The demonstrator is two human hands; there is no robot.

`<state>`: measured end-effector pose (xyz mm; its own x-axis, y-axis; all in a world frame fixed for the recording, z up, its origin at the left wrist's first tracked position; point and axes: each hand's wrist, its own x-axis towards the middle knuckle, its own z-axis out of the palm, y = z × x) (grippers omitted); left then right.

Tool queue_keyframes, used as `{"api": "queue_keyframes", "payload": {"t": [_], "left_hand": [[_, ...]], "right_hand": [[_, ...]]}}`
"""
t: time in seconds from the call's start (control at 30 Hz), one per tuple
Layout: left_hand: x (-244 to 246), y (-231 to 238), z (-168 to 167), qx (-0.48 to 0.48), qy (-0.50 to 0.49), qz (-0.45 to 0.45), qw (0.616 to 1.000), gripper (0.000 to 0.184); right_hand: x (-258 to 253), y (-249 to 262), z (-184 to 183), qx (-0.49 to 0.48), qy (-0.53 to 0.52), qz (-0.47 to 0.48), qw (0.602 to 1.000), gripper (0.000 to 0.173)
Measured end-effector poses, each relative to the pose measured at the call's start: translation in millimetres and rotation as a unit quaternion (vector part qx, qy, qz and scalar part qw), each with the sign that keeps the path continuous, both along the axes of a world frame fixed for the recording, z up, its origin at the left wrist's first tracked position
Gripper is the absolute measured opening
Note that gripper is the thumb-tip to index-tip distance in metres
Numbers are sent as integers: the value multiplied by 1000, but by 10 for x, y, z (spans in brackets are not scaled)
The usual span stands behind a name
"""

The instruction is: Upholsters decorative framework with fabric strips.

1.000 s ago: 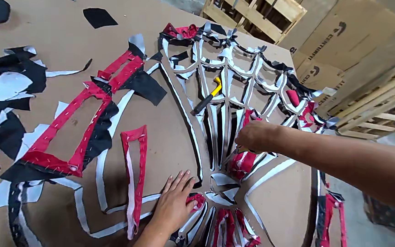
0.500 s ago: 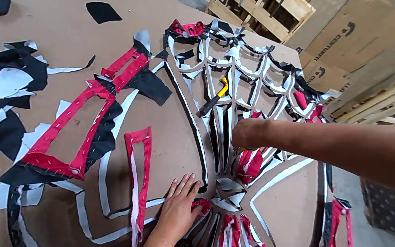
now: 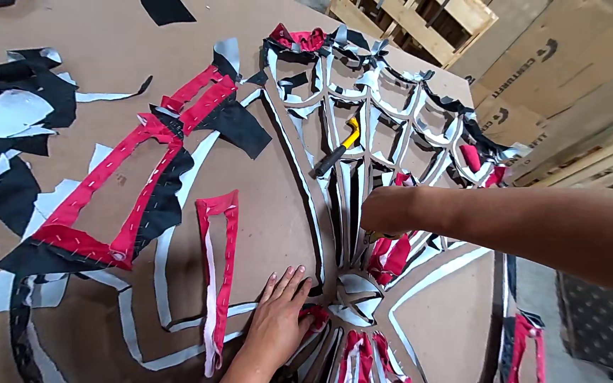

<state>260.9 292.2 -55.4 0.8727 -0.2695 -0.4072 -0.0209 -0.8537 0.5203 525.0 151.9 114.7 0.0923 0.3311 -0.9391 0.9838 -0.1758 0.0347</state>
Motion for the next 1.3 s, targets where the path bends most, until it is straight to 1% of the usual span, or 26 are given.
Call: {"api": "queue_keyframes", "payload": {"t": [0.13,0.27,0.33,0.4,0.43,0.47,0.53,0.6,0.63,0.67,0.7,0.73,0.77,0.8,0.83,0.87,0.9,0.93,0.97,1.0,1.03,1.07,1.13,1.2,1.27,1.3], "left_hand": [[16,4,19,1,20,-3,1000,67],[17,0,13,-1,19,-5,1000,68],[27,-3,18,0,27,-7,1000,69],[38,-5,32,8,34,-11,999,70],[41,-4,35,11,32,-14,999,70],[41,-3,36,12,29,-15,999,70],[61,14,75,3,35,-18,999,70],[76,89,216,-37,49,-6,998,65],[45,155,273,-65,8,21,998,59],[-14,239,299,-82,-64,58,993,52],[-78,358,313,-84,-135,95,983,47],[-129,517,316,-69,-187,130,971,47],[-168,696,319,-34,-224,161,961,49],[-191,868,308,16,-245,192,950,55],[-198,1013,297,61,-230,223,945,63],[-179,1110,304,86,-179,257,946,73],[-138,1175,313,85,-107,290,947,84],[-94,1214,317,62,-36,319,945,93],[-58,1228,310,28,8,341,940,98],[-25,1219,298,-8,25,355,934,101],[7,1191,276,-43,19,364,930,103],[51,1151,258,-76,6,373,925,102],[173,1114,262,-116,-5,383,917,101],[307,1195,320,-156,23,367,917,95],[384,1348,389,-202,66,333,919,76],[390,1424,401,-209,67,315,923,65]], "right_hand": [[-25,-70,13,18,-5,0,1000,3],[9,-173,218,19,-40,-25,999,7],[103,-343,359,56,-70,-79,993,10],[127,-625,518,112,-127,-177,969,17],[84,-815,566,151,-162,-241,945,22],[-17,-1043,571,197,-193,-309,910,30],[-409,-1554,453,276,-240,-444,818,37],[-992,-2061,124,302,-279,-561,719,45],[-1308,-2278,-83,302,-300,-612,667,47],[-1625,-2466,-303,294,-319,-656,617,48],[-1924,-2624,-528,277,-333,-696,572,48],[-2183,-2757,-750,255,-342,-727,537,50],[-2398,-2876,-963,233,-348,-746,518,53],[-2558,-2967,-1137,209,-348,-757,512,58],[-2653,-3019,-1250,183,-344,-765,512,62],[-2678,-3029,-1292,157,-344,-769,516,65],[-2651,-3008,-1290,136,-346,-769,520,65],[-2609,-2957,-1254,123,-352,-768,521,62],[-2571,-2870,-1200,126,-365,-765,515,57],[-2542,-2755,-1142,151,-381,-760,504,53],[-2516,-2613,-1083,194,-393,-751,495,49],[-2488,-2441,-1037,248,-392,-737,491,46],[-2409,-1951,-974,324,-349,-725,497,45],[-2279,-1357,-1034,381,-305,-714,502,42],[-2047,-813,-1139,415,-257,-713,504,45],[-1911,-576,-1188,411,-240,-717,509,48]]}}
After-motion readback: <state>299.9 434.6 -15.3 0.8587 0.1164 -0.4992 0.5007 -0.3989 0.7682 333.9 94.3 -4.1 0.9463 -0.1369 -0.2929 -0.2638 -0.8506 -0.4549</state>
